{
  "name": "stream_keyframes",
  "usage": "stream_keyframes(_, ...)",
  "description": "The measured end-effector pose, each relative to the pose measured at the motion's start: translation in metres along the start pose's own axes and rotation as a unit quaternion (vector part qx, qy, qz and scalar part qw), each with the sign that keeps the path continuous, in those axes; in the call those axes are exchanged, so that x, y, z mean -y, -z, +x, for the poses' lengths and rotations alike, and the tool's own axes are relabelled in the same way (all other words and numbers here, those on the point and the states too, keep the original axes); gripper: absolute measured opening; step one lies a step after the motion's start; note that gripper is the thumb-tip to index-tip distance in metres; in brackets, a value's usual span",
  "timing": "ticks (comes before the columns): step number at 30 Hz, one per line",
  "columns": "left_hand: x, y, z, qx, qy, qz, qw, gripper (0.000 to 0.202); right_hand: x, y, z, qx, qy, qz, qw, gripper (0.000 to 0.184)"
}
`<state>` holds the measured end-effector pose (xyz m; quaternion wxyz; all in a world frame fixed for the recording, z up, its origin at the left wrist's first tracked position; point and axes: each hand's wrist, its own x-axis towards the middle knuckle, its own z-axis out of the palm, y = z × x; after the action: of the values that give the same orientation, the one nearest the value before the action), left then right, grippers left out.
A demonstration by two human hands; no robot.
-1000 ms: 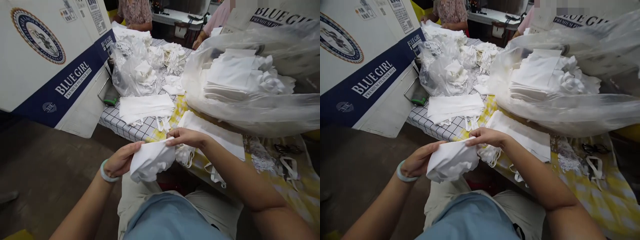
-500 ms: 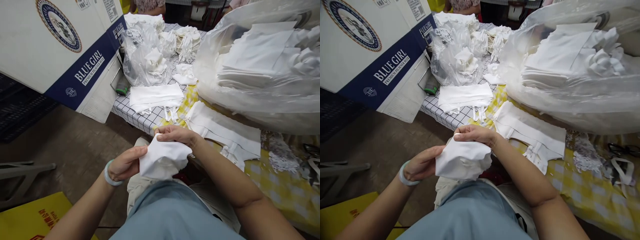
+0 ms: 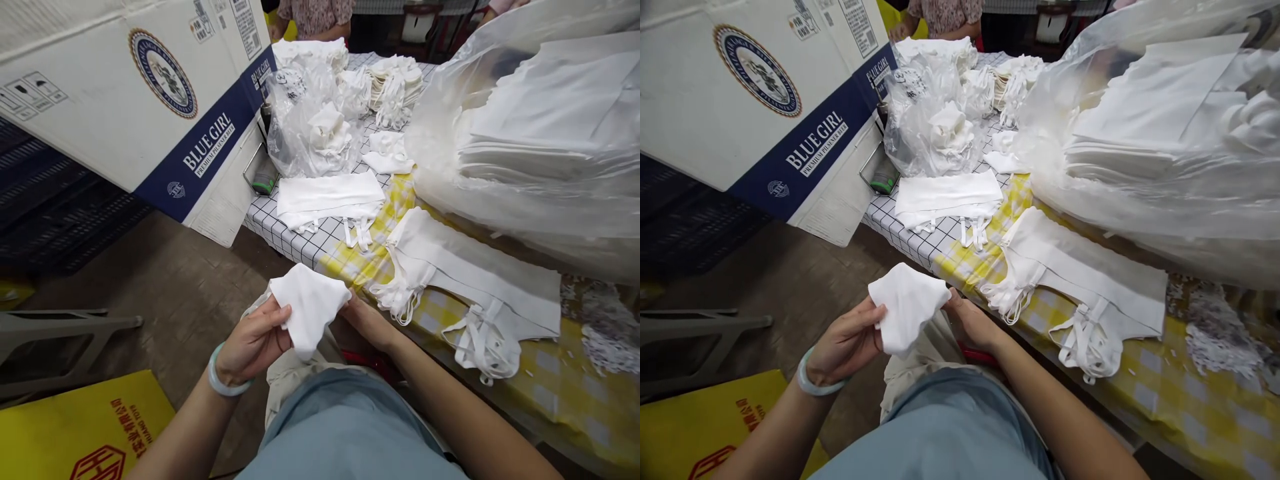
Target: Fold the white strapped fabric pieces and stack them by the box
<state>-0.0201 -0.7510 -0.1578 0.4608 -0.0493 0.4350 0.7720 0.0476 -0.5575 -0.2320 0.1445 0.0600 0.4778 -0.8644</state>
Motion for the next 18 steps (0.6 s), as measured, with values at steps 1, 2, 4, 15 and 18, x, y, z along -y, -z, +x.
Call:
stream_keyframes(1, -0.001, -0.001, -0.003, 0.002, 0.0, 0.011, 1.0, 0.059, -0.003, -0.005, 0.004, 0.007, 0.01, 0.033, 0.999, 0.066)
stream_keyframes(2, -0.001, -0.002, -0.005, 0.0, -0.002, 0.021, 1.0, 0.059, -0.003, -0.009, 0.008, 0.012, 0.021, 0.06, 0.998, 0.07)
stream_keyframes(4, -0.003, -0.004, -0.01, -0.016, -0.023, 0.045, 0.999, 0.056, 0.002, -0.016, 0.017, 0.016, 0.037, 0.093, 0.995, 0.07)
stream_keyframes(15, 0.003, 0.001, -0.028, -0.167, -0.111, 0.09, 0.976, 0.055, 0.009, -0.036, 0.039, -0.113, 0.052, 0.077, 0.989, 0.035)
stream_keyframes(18, 0.005, 0.003, -0.035, -0.175, -0.102, 0.087, 0.976, 0.052, 0.005, -0.044, 0.04, -0.12, 0.031, 0.106, 0.987, 0.037)
